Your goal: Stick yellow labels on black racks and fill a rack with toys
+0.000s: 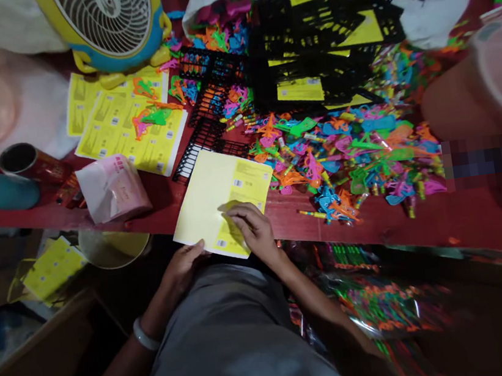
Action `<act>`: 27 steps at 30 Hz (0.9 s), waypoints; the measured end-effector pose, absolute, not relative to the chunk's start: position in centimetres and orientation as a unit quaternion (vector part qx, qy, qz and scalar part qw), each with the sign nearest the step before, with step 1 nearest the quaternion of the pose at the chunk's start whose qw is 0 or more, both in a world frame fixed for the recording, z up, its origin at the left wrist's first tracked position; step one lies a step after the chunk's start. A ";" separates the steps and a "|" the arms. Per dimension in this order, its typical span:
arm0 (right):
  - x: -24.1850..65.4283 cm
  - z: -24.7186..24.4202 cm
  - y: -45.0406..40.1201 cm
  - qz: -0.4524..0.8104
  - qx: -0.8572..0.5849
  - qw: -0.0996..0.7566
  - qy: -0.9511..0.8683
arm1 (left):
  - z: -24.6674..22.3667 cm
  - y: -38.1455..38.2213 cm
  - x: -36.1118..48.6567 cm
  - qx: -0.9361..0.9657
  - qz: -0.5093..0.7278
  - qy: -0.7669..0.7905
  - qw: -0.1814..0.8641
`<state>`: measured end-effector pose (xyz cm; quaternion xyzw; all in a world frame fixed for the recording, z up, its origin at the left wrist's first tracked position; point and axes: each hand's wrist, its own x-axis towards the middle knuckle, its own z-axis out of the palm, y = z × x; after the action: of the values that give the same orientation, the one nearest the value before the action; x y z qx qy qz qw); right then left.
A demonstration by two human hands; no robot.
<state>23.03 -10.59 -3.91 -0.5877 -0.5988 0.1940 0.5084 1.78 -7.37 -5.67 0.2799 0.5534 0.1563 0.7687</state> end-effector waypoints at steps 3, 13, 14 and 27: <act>22.7 -3.5 -10.3 0.190 -0.510 0.488 -0.682 | -4.6 -7.6 2.2 0.257 0.232 0.544 0.764; 21.9 -0.1 -7.2 0.134 -0.413 0.398 -0.809 | 0.4 -5.2 4.0 0.285 0.391 0.471 0.738; 21.9 0.0 -7.0 0.117 -0.407 0.395 -0.816 | 0.6 -5.0 4.1 0.288 0.397 0.469 0.735; 21.6 0.3 -6.6 0.060 -0.383 0.346 -0.854 | 0.8 -4.1 4.1 0.313 0.384 0.510 0.704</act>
<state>21.60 -6.65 0.34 -0.3833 -0.8541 0.0603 0.3463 4.06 -4.05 0.80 0.3127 0.5096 0.3839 0.7037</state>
